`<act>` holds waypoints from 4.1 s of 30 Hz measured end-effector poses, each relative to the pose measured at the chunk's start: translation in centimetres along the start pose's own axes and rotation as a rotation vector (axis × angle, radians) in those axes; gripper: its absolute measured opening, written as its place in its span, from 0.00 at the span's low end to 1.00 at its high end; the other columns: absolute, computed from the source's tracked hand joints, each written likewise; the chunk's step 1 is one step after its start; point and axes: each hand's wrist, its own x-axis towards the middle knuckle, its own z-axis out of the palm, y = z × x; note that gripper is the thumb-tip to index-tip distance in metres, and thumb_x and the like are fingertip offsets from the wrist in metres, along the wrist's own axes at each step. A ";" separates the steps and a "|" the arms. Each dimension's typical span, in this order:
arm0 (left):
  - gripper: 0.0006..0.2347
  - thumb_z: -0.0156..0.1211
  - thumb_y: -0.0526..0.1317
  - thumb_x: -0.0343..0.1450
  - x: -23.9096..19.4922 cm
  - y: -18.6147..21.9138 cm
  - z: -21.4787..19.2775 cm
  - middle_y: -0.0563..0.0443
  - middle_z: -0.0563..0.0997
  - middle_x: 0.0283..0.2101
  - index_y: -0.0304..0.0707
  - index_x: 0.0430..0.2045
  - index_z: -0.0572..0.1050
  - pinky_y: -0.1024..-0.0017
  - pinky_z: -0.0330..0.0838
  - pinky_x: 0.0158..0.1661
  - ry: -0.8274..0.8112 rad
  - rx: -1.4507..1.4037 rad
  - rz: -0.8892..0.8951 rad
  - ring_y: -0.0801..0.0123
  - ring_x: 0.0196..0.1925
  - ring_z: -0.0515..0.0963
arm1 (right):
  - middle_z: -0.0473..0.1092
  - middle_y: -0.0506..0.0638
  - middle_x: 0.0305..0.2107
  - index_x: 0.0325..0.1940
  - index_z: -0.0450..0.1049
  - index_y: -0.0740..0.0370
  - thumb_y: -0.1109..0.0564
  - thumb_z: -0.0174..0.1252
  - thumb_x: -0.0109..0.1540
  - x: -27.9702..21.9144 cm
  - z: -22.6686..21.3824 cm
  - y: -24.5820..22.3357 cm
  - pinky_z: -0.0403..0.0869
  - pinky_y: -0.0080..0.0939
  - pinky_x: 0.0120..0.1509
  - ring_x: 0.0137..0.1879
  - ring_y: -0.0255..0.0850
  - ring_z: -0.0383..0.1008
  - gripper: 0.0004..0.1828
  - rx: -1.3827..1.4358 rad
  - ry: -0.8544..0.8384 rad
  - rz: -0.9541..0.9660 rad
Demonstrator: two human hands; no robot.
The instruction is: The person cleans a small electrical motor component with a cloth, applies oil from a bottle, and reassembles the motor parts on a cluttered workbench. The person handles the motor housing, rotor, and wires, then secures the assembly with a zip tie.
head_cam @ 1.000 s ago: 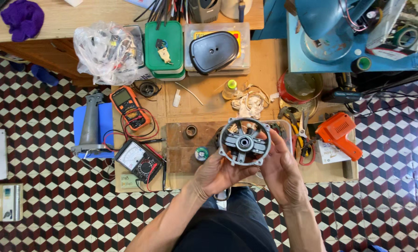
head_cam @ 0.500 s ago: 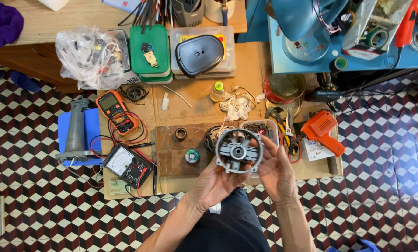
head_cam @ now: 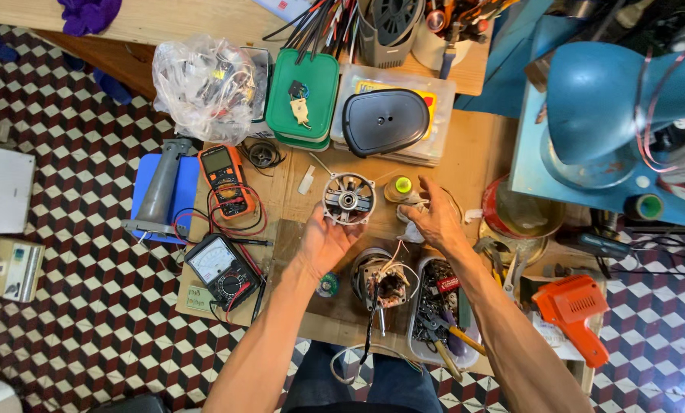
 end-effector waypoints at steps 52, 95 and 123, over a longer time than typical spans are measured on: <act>0.24 0.55 0.58 0.74 5.2 -3.9 2.5 0.45 0.82 0.51 0.37 0.55 0.73 0.71 0.81 0.42 0.232 0.200 -0.025 0.54 0.51 0.84 | 0.80 0.59 0.28 0.64 0.73 0.51 0.25 0.55 0.51 -3.7 -6.6 -9.6 0.79 0.52 0.39 0.31 0.48 0.83 0.45 -0.287 -0.494 0.589; 0.22 0.54 0.57 0.74 5.0 -4.1 1.9 0.50 0.83 0.49 0.41 0.54 0.73 0.70 0.80 0.40 0.257 0.165 -0.044 0.58 0.47 0.84 | 0.78 0.58 0.22 0.57 0.77 0.52 0.26 0.54 0.53 -3.4 -6.7 -11.4 0.77 0.53 0.42 0.32 0.49 0.82 0.39 -0.338 -0.516 0.580; 0.20 0.52 0.56 0.75 5.3 -3.9 2.2 0.52 0.84 0.47 0.43 0.51 0.75 0.74 0.79 0.38 0.230 0.211 -0.048 0.62 0.46 0.84 | 0.77 0.57 0.22 0.61 0.76 0.52 0.22 0.55 0.49 -3.6 -7.0 -10.8 0.76 0.53 0.41 0.32 0.49 0.81 0.46 -0.345 -0.530 0.558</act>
